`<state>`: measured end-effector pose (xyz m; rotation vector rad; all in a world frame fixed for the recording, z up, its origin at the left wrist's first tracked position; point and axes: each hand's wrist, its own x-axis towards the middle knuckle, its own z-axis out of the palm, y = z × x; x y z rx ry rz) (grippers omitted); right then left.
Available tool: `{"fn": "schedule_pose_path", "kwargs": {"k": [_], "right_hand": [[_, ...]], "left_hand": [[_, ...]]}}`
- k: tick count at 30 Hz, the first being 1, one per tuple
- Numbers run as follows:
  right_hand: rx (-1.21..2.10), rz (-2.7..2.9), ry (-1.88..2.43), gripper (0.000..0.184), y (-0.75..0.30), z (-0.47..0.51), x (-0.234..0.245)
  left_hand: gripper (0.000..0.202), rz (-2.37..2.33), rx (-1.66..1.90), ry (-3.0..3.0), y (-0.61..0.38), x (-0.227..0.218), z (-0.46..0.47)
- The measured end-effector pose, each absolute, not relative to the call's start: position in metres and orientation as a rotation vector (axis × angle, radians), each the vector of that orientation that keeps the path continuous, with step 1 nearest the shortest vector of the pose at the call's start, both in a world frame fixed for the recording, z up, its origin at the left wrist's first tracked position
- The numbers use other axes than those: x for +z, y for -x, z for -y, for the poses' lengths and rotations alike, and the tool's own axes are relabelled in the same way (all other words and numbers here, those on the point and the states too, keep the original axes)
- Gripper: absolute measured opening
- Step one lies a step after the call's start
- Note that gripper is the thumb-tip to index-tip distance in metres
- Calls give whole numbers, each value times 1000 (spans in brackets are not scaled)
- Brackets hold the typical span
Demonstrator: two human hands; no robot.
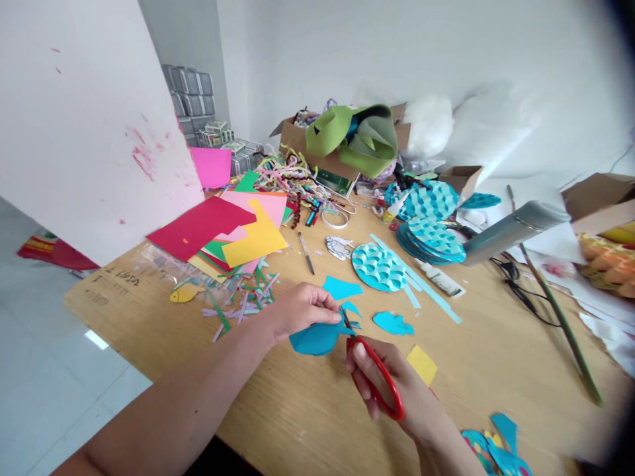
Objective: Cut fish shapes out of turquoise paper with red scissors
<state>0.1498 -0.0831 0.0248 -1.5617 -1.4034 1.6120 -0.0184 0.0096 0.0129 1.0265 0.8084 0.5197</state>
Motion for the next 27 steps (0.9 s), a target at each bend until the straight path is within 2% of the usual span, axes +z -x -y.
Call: {"fn": "schedule_pose_path", "kwargs": {"k": [22,27], "right_hand": [[1621,1316,1493,55,-151,86,19],[1541,1222,1494,54,-151,84,19]], "left_hand": [[28,-781,544,-992,19,12,-9],[40,-802,442,-957,22,14,-11]]}}
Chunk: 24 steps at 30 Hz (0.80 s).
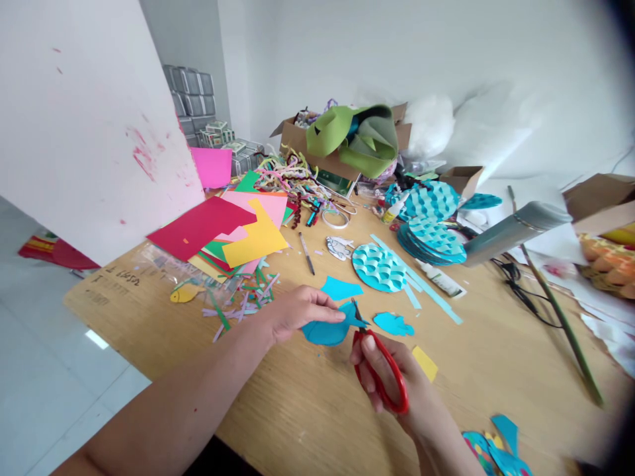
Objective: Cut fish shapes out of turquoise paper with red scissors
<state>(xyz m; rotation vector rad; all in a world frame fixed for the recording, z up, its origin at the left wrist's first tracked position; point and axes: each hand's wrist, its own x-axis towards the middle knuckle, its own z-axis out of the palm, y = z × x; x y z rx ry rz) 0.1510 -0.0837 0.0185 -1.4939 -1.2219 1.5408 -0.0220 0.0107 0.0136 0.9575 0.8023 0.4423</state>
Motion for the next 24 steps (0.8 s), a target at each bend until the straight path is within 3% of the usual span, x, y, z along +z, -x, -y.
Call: {"fn": "schedule_pose_path", "kwargs": {"k": [6,18,24], "right_hand": [[1371,1079,1530,52,-148,83,26],[1403,1006,1520,51,-141,82,20],[1394,987,1575,53,-137,81,12]], "left_hand": [[40,-694,229,-882,26,12,-14],[1,-831,776,-451,21,11,-22],[55,-707,534,-362,14,7,-16]]}}
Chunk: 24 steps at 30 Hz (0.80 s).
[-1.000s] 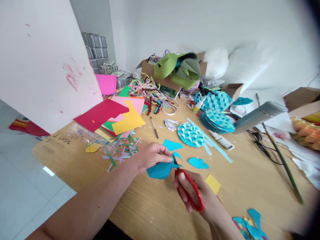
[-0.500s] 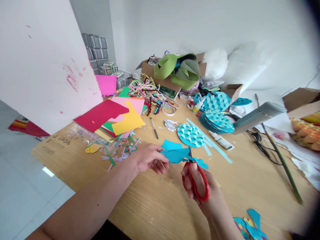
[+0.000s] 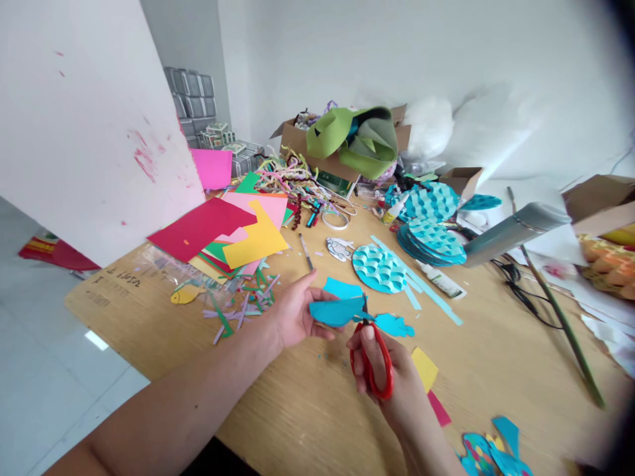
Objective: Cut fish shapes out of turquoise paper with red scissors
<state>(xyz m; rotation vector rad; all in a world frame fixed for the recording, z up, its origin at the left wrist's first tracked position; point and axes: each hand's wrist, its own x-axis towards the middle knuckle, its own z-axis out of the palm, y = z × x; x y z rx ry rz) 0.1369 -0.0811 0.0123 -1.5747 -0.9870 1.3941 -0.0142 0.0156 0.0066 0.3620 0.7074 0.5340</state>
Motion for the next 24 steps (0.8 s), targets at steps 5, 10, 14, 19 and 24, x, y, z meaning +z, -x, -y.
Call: {"fn": "schedule_pose_path", "kwargs": {"k": [5,10,14,19,24], "right_hand": [[1320,1086,1610,56,-137,81,10],[1267,1018,1624,52,-136,82,14],[1246,1009,1632,51,-134,82,15],[1221,1034,1652,54,-131,82,17],[1232,1057,1637,53,-130,82,13]], "left_hand": [[42,-631,457,-415,8,4,-7],[25,-666,655,-283,9,7,-9],[13,-563,735,-271,5,7,-4],[17,-469,668,-362,-2,4,6],[6,-612,633,-360,-2,2,4]]}}
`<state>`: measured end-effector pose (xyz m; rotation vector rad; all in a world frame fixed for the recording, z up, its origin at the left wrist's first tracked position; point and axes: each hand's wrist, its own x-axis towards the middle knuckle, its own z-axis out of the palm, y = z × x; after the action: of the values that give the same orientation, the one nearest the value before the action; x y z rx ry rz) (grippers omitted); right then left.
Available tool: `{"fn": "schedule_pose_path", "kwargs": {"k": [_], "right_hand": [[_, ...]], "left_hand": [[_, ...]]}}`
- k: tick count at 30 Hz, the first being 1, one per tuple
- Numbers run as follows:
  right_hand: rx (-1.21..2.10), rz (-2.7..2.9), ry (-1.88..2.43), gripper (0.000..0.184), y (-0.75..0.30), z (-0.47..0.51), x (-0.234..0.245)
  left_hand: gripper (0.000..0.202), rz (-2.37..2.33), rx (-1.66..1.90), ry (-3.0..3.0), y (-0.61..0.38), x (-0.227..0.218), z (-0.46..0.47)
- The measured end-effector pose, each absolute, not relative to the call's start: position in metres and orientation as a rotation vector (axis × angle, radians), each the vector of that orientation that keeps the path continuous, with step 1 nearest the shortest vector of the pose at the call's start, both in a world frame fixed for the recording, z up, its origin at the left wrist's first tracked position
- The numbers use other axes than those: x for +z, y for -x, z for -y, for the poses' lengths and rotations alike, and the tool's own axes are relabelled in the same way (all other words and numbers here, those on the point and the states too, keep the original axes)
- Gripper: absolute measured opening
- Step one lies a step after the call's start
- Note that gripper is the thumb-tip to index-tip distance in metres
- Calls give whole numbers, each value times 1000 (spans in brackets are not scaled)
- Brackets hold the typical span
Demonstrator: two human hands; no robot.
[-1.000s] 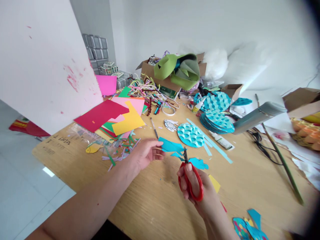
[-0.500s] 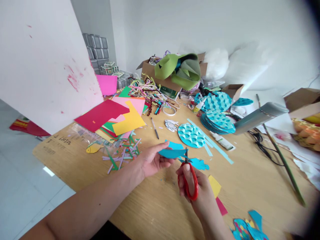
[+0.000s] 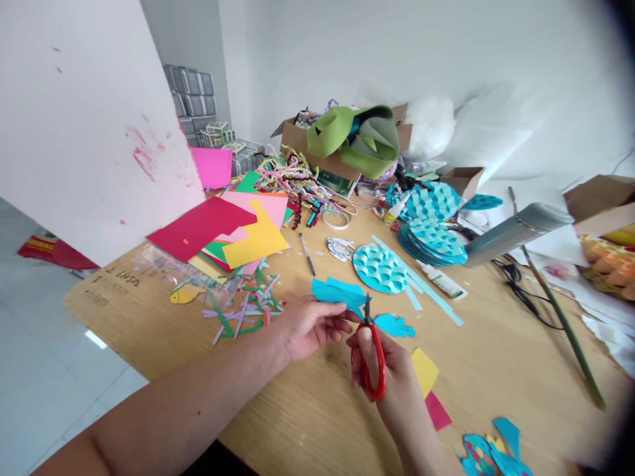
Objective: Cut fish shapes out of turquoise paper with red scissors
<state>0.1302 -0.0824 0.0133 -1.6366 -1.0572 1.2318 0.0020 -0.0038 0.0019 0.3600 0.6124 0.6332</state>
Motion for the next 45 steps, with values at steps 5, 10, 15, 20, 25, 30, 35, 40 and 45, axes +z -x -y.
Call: {"fn": "schedule_pose_path", "kwargs": {"k": [5,10,15,20,25,30,35,40,45], "right_hand": [[1233,1151,1617,54,-131,82,7],[1215,1199,1613,53,-129,81,4],[1206,1226,1615,53,-127,83,0],[1334,1158,1605,55,-126,85,1],[1464,1127,1557,55,-127,86,5],[1520,1155,1501,55,-131,85,7],[1557,1174,1510,55,-133,84,10],[1584,1176,1543,56,-135,84,12],[1594,1172,1574,56,-137,84,15]], "left_hand": [[14,-657,616,-372,0,-1,0],[9,-677,676,-414,0,0,1],[14,-716,723,-431,0,1,0],[18,-756,695,-500,4,5,-2],[19,-778,752,-569,6,7,-3],[19,-820,764,-684,6,4,-4],[19,-851,738,-795,8,6,-6],[15,-827,627,-937,10,7,-7],[15,-820,573,-1014,12,5,-7]]}}
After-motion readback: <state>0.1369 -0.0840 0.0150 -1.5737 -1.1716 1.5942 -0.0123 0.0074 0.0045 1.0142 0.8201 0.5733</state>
